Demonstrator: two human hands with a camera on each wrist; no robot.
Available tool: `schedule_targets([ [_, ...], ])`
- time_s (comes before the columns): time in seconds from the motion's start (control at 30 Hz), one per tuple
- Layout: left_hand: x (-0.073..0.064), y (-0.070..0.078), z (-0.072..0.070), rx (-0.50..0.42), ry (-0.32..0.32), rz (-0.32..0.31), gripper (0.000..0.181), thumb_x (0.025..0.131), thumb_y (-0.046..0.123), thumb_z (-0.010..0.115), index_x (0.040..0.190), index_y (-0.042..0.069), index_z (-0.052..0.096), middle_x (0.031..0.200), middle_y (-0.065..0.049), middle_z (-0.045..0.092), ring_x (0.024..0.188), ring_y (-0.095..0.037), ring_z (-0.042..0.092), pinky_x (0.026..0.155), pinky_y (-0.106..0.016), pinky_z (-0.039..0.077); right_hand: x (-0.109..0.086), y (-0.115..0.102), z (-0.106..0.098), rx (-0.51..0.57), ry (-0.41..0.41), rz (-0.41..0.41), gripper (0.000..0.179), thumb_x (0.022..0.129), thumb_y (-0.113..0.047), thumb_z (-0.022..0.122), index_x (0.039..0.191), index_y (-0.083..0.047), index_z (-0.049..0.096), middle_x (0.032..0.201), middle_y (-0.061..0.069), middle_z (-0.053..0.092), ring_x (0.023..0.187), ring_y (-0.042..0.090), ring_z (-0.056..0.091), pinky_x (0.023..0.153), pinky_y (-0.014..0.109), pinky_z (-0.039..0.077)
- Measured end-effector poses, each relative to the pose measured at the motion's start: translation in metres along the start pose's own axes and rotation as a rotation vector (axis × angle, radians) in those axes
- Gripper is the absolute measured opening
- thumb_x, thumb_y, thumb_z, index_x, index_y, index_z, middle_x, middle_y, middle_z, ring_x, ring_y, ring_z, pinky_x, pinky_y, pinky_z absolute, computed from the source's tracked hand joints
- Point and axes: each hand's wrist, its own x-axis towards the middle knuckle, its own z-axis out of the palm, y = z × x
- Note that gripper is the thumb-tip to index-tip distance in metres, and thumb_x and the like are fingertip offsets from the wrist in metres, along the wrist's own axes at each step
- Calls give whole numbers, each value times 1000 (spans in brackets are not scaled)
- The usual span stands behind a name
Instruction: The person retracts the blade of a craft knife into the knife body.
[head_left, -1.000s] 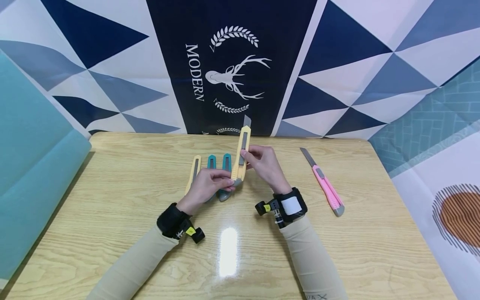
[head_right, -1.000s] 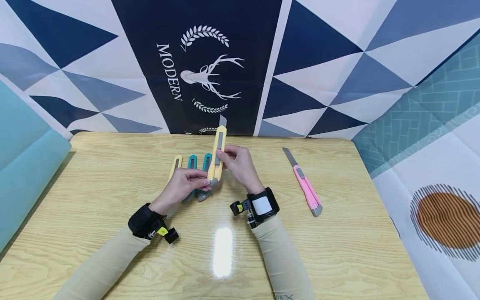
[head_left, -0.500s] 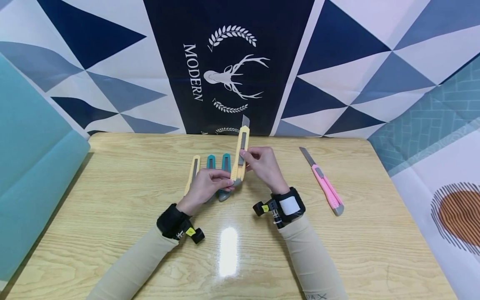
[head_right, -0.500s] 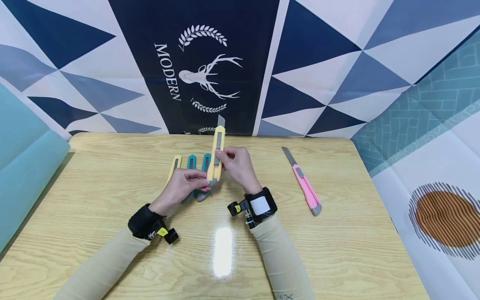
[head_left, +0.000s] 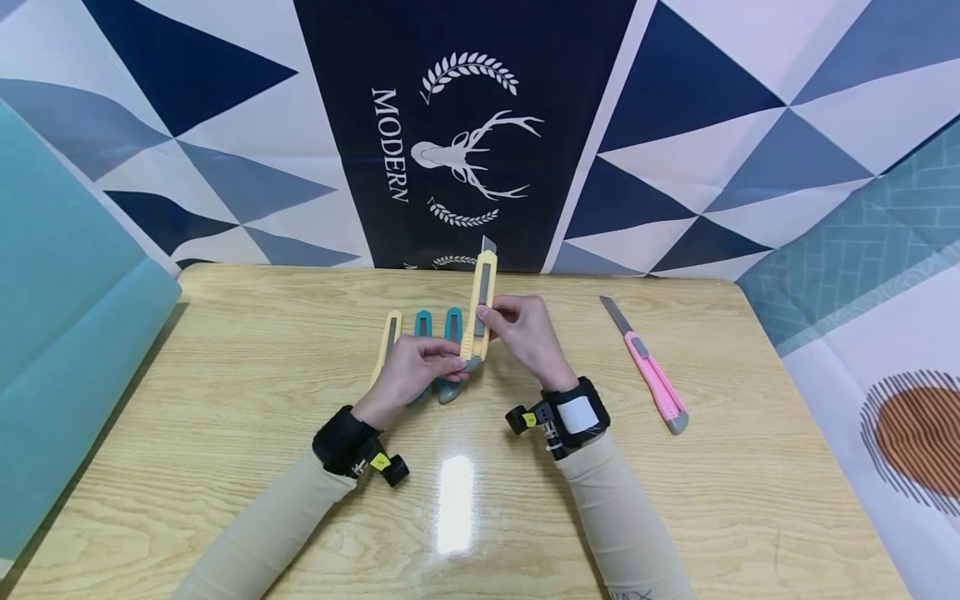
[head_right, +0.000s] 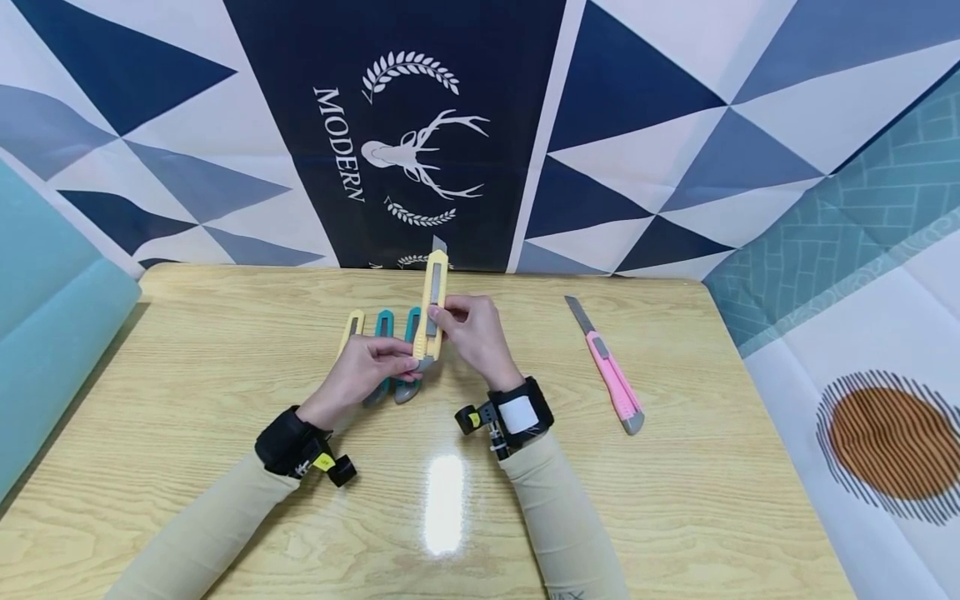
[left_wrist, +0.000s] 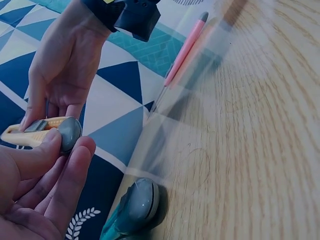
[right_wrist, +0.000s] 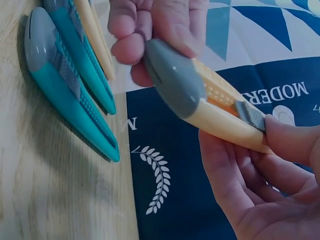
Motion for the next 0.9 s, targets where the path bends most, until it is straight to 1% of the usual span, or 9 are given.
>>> schedule_targets([
  [0.07,0,0,-1,1,5,3,20,86,2,64,104,-7,64,90,-24,68,78,-27,66,77,-52,55,0,0,0,10,-1,-3,17,89,-12,63,96,2,69,81,18,69,64,18,65,59,29,59],
  [0.13,1,0,-1,10,13,4,21,86,2,64,104,-7,65,89,-23,69,77,-27,66,76,-50,56,0,1,0,26,-2,-6,18,89,-13,63,97,3,68,82,19,69,65,18,65,61,35,60],
  [0.3,1,-2,-1,33,33,23,20,85,2,65,103,-6,66,85,-20,70,74,-25,66,70,-39,59,1,3,1,61,8,12,18,89,-13,63,93,4,69,82,21,68,65,20,65,64,50,58],
  [0.37,1,-2,-2,38,39,31,19,85,2,65,103,-5,66,85,-19,70,74,-25,66,70,-38,59,1,3,1,59,9,28,19,90,-15,63,91,4,69,81,20,67,63,21,64,63,50,58],
  [0.5,1,-3,-3,42,51,39,20,85,3,65,103,-4,66,85,-17,70,75,-25,66,72,-42,59,1,3,1,53,-3,46,23,91,-18,61,90,3,69,79,18,67,63,21,64,60,41,60],
  [0.6,0,-3,-3,49,60,36,20,86,5,65,104,-3,66,86,-16,70,75,-24,66,73,-43,58,1,2,1,63,-15,40,23,91,-17,61,92,5,69,81,17,67,66,21,64,59,36,61],
  [0.67,0,-2,-3,50,64,31,19,86,5,65,103,-3,66,87,-16,70,75,-24,66,73,-43,58,1,2,1,68,-18,34,24,91,-17,61,93,6,68,81,17,67,66,21,64,60,37,61],
  [0.9,1,-1,-2,59,69,31,19,86,6,65,103,-2,67,87,-15,71,76,-23,67,72,-41,59,1,3,1,95,-12,24,27,91,-18,61,96,8,67,84,21,66,68,23,64,63,48,59],
])
